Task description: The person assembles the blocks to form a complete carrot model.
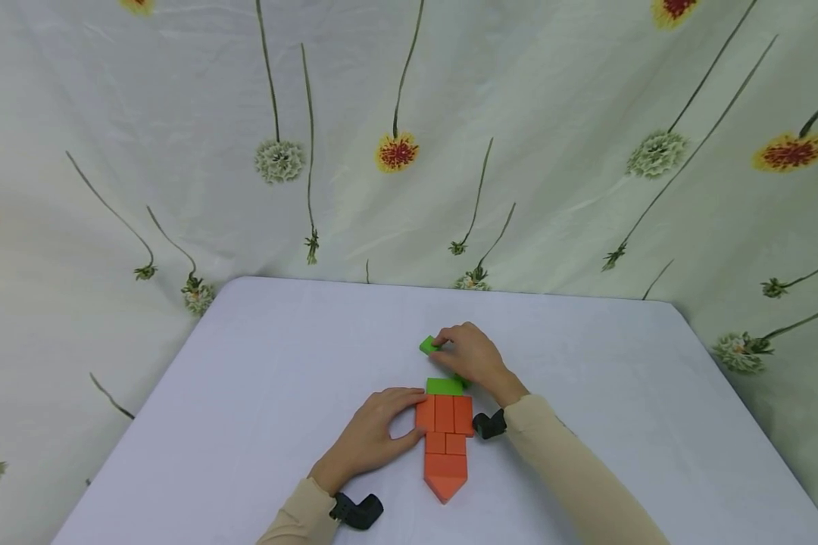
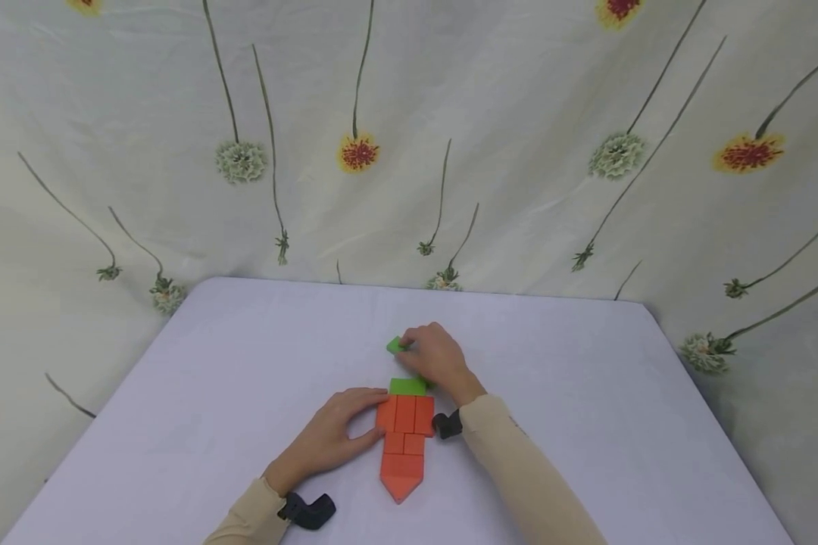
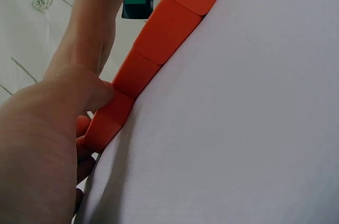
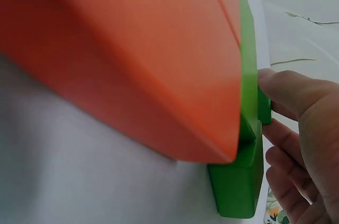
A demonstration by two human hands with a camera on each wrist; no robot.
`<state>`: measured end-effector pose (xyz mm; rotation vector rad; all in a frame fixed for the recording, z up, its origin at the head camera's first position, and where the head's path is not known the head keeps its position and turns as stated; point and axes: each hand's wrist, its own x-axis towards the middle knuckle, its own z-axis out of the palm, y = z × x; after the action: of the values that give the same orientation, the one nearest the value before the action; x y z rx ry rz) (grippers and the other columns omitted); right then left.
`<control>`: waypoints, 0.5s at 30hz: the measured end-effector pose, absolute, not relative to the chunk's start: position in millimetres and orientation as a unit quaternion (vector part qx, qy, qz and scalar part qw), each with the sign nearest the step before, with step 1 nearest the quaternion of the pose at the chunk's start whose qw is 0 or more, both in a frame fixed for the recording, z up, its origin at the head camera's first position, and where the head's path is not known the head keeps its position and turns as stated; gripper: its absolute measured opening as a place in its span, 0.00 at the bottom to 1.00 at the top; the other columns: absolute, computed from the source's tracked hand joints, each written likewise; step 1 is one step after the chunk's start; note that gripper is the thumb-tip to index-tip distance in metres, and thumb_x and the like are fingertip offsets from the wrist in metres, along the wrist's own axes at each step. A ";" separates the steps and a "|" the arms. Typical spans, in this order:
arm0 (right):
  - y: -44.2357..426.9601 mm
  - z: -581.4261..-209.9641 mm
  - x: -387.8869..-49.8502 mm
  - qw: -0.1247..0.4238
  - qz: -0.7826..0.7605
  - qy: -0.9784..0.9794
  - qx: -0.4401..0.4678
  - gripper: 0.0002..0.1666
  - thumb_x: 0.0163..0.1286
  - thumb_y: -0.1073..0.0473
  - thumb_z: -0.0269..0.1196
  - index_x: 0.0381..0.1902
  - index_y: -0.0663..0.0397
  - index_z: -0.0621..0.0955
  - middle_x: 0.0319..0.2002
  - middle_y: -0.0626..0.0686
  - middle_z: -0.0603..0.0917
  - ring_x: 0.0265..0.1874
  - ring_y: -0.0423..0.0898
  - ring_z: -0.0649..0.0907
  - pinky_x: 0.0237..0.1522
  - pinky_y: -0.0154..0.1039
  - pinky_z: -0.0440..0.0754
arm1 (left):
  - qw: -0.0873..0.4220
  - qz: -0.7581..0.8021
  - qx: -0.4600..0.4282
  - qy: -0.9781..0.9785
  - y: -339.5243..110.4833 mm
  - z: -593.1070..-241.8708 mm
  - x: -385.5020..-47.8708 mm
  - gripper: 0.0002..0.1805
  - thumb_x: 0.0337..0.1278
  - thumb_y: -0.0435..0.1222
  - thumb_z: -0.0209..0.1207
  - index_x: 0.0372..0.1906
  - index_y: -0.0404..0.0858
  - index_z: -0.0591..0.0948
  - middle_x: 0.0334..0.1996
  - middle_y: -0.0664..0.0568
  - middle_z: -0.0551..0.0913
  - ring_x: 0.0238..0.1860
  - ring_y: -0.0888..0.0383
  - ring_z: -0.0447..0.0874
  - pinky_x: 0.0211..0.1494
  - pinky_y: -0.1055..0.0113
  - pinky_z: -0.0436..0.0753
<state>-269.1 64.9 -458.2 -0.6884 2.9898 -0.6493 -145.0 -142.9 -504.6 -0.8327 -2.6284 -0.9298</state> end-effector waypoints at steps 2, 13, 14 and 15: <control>63.8 -459.7 -268.9 -0.003 -0.202 0.956 -0.212 0.13 0.68 0.48 0.72 0.48 0.41 0.89 0.47 0.44 0.90 0.52 0.47 0.82 0.54 0.44 0.83 | 0.115 -0.320 -0.285 -0.896 -142.8 -504.9 -144.8 0.26 0.62 0.45 0.69 0.64 0.44 0.81 0.63 0.55 0.83 0.66 0.54 0.79 0.67 0.49 0.79; 67.9 -458.4 -268.9 0.018 -0.204 0.954 -0.217 0.22 0.71 0.51 0.69 0.60 0.50 0.85 0.51 0.50 0.88 0.53 0.50 0.82 0.57 0.46 0.82 | 0.117 -0.316 -0.285 -0.897 -143.1 -506.8 -145.4 0.26 0.62 0.45 0.69 0.64 0.44 0.81 0.63 0.55 0.83 0.66 0.54 0.79 0.67 0.50 0.80; 68.4 -458.2 -268.9 0.019 -0.208 0.953 -0.219 0.22 0.71 0.52 0.69 0.61 0.51 0.85 0.50 0.50 0.88 0.53 0.50 0.82 0.57 0.47 0.82 | 0.117 -0.317 -0.285 -0.897 -143.2 -506.9 -145.4 0.26 0.62 0.45 0.70 0.64 0.44 0.81 0.63 0.55 0.83 0.66 0.54 0.79 0.67 0.50 0.80; 68.8 -457.9 -268.7 0.020 -0.213 0.951 -0.221 0.23 0.71 0.52 0.69 0.61 0.51 0.85 0.50 0.51 0.88 0.53 0.50 0.82 0.57 0.47 0.82 | 0.118 -0.318 -0.286 -0.896 -143.3 -506.7 -145.3 0.26 0.62 0.44 0.70 0.64 0.44 0.81 0.63 0.54 0.83 0.66 0.54 0.79 0.67 0.50 0.80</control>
<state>-268.7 68.8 -457.9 -0.6853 2.9514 -0.6621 -145.3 -143.3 -506.7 -0.8361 -2.6226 -0.9307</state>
